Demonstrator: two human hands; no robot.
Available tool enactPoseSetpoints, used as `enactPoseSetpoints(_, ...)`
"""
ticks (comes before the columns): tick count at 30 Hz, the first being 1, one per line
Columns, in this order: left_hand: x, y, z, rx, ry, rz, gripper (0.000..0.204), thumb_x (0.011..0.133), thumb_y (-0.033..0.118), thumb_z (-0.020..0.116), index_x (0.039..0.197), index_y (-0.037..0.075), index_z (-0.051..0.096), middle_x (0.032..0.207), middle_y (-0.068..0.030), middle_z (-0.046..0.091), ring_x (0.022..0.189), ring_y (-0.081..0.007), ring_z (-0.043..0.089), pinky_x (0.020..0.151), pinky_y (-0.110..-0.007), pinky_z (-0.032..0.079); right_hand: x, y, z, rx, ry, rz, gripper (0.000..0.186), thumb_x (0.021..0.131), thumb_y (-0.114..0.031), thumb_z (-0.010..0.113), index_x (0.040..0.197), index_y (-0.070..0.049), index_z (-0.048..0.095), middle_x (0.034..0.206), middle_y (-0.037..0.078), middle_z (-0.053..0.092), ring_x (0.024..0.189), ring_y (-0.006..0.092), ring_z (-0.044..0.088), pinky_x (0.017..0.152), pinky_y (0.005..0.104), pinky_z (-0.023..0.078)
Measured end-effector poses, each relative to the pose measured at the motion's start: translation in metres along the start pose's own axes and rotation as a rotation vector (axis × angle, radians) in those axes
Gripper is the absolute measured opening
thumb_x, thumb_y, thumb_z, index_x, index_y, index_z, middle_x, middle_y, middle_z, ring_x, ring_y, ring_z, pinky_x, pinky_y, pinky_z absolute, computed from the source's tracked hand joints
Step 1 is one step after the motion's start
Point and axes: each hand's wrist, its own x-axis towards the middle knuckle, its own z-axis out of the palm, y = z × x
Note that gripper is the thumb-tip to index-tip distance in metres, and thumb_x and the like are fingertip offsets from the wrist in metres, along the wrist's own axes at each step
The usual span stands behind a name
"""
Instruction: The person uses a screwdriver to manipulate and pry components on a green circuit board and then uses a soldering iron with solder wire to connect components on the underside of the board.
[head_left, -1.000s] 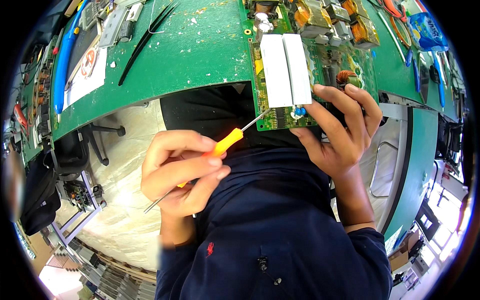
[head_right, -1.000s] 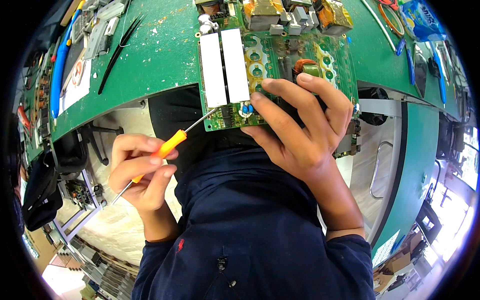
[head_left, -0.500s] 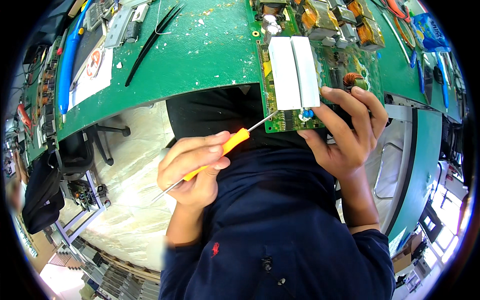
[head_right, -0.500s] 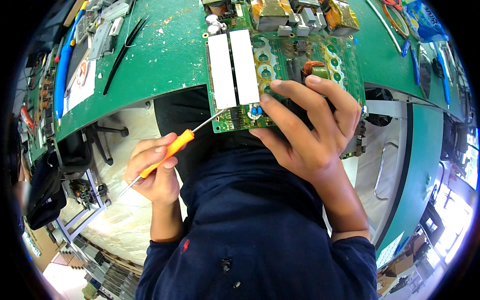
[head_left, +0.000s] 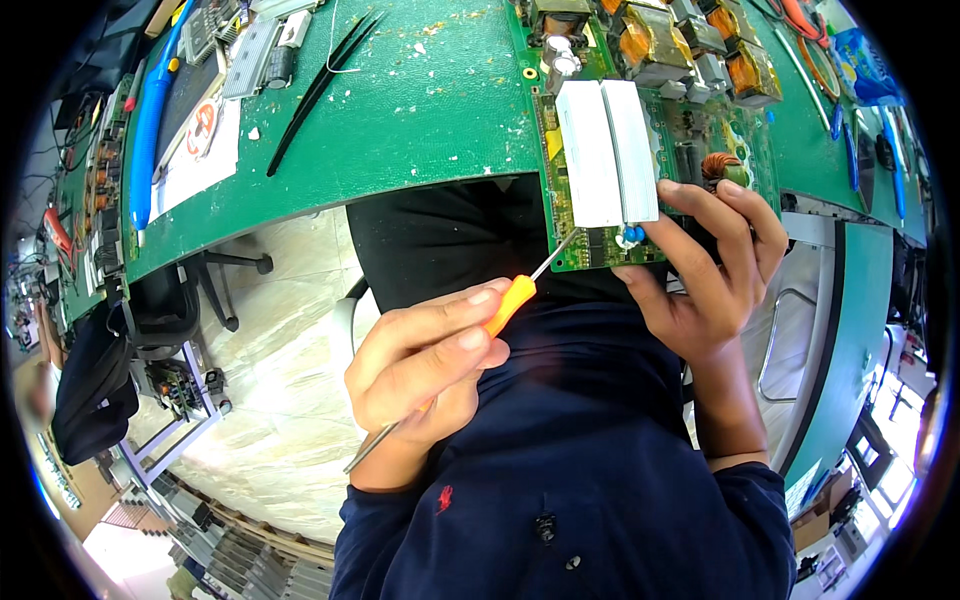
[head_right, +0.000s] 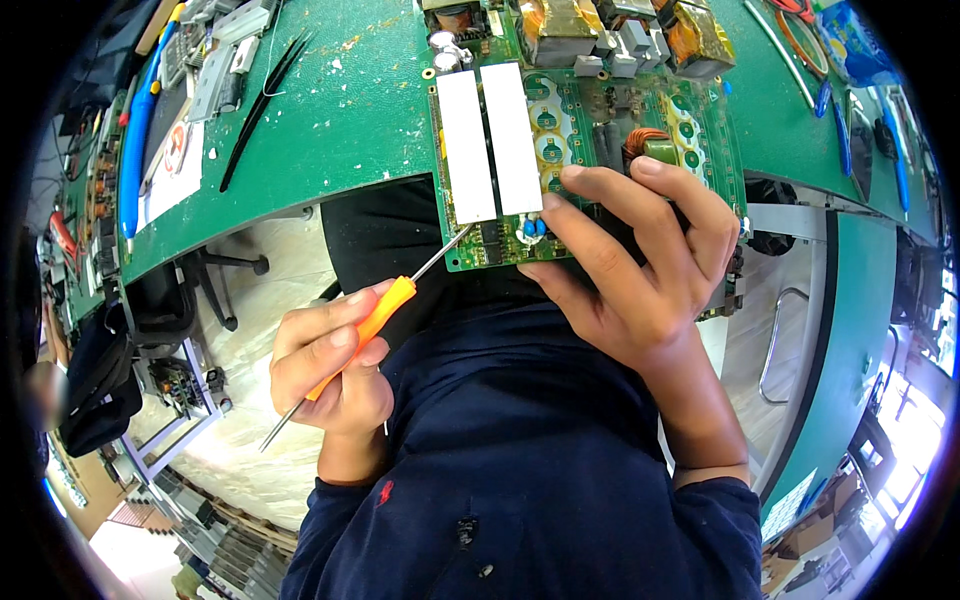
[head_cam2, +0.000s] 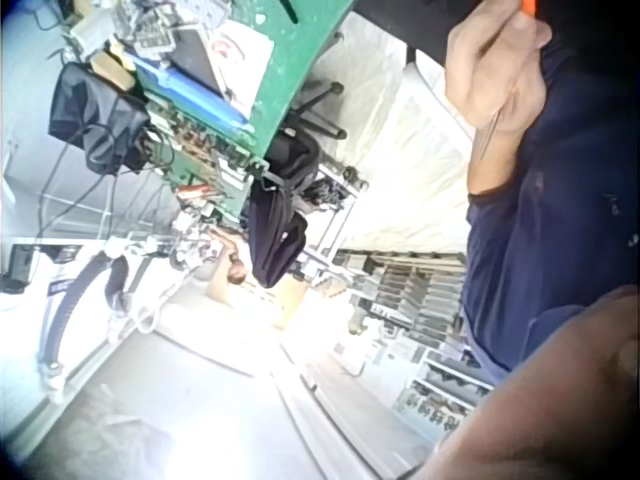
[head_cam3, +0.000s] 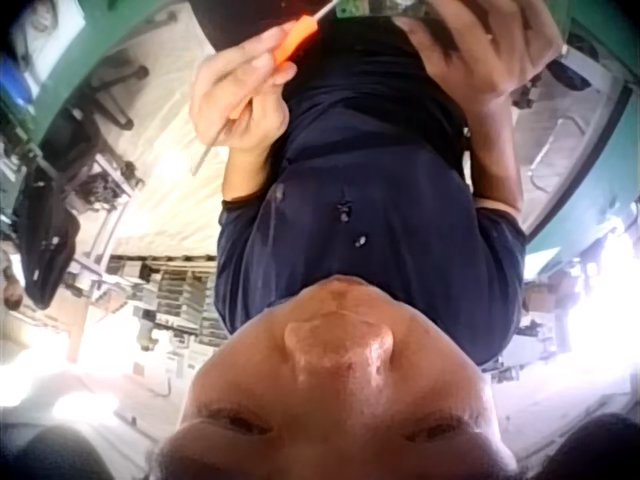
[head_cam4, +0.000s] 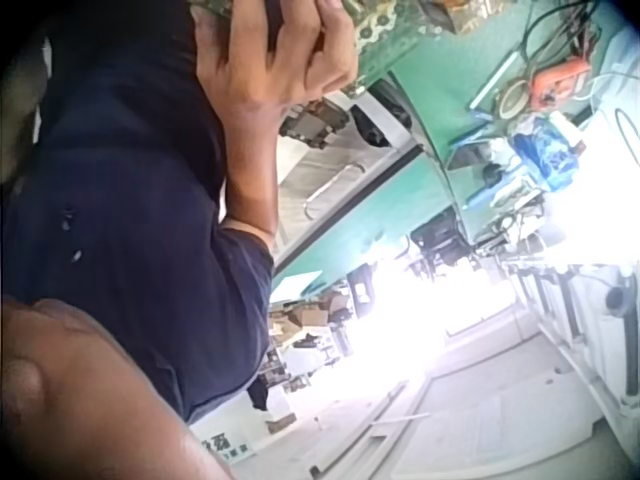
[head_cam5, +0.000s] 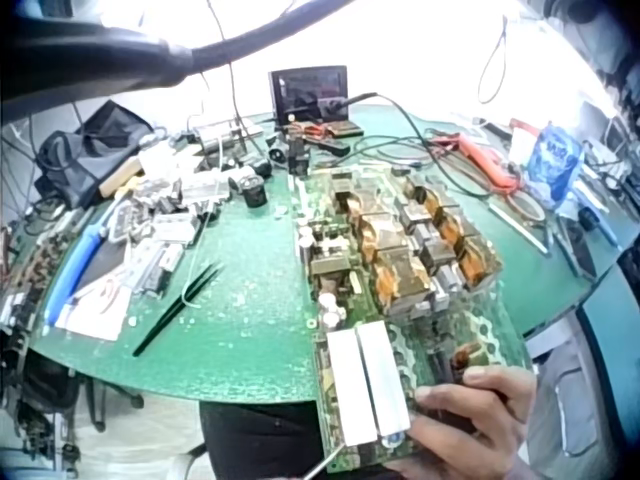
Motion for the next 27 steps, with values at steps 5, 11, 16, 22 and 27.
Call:
enactPoseSetpoints(5,0.006,0.000,-0.004,-0.017,-0.042,0.025,0.027,0.072,-0.013,0.072,0.097,-0.003,0.064,0.097,-0.0244,0.064,0.090,-0.0366,0.069,0.079,-0.039,0.060,0.000,-0.001,-0.002,0.004,-0.038,-0.009,0.032,0.072,-0.034,0.078,0.091,-0.009,0.070,0.107,0.007,0.068,0.112,0.0302,0.050,0.096,0.0396,0.039)
enactPoseSetpoints(11,0.013,0.000,-0.007,-0.004,-0.087,0.023,0.026,0.072,-0.010,0.074,0.095,-0.003,0.064,0.097,-0.0253,0.064,0.089,-0.0360,0.069,0.078,-0.038,0.060,-0.001,0.000,-0.002,0.001,-0.041,-0.019,0.032,0.073,-0.035,0.077,0.092,-0.009,0.070,0.107,0.007,0.068,0.112,0.0302,0.051,0.096,0.0392,0.039)
enactPoseSetpoints(16,0.016,0.003,-0.007,-0.001,-0.099,0.031,0.026,0.071,-0.010,0.074,0.094,-0.002,0.064,0.097,-0.0259,0.064,0.089,-0.0355,0.069,0.079,-0.038,0.060,0.000,-0.001,-0.003,0.005,-0.045,-0.018,0.032,0.073,-0.034,0.077,0.092,-0.009,0.070,0.107,0.007,0.068,0.112,0.0300,0.051,0.096,0.0390,0.039)
enactPoseSetpoints(22,0.021,0.004,-0.009,0.110,-0.179,0.069,0.020,0.083,-0.002,0.067,0.098,0.004,0.056,0.093,-0.0225,0.063,0.079,-0.0338,0.070,0.070,-0.038,0.062,-0.001,-0.001,-0.001,0.004,-0.036,-0.016,0.032,0.073,-0.034,0.077,0.092,-0.010,0.070,0.106,0.007,0.068,0.111,0.0301,0.051,0.095,0.0393,0.039)
enactPoseSetpoints(27,0.019,0.003,-0.004,0.013,-0.089,0.073,0.025,0.074,-0.006,0.072,0.095,0.000,0.061,0.096,-0.0260,0.065,0.083,-0.0344,0.070,0.072,-0.037,0.061,0.000,-0.001,-0.001,-0.004,-0.035,-0.020,0.033,0.073,-0.035,0.077,0.093,-0.010,0.070,0.106,0.007,0.068,0.110,0.0300,0.051,0.095,0.0395,0.040)
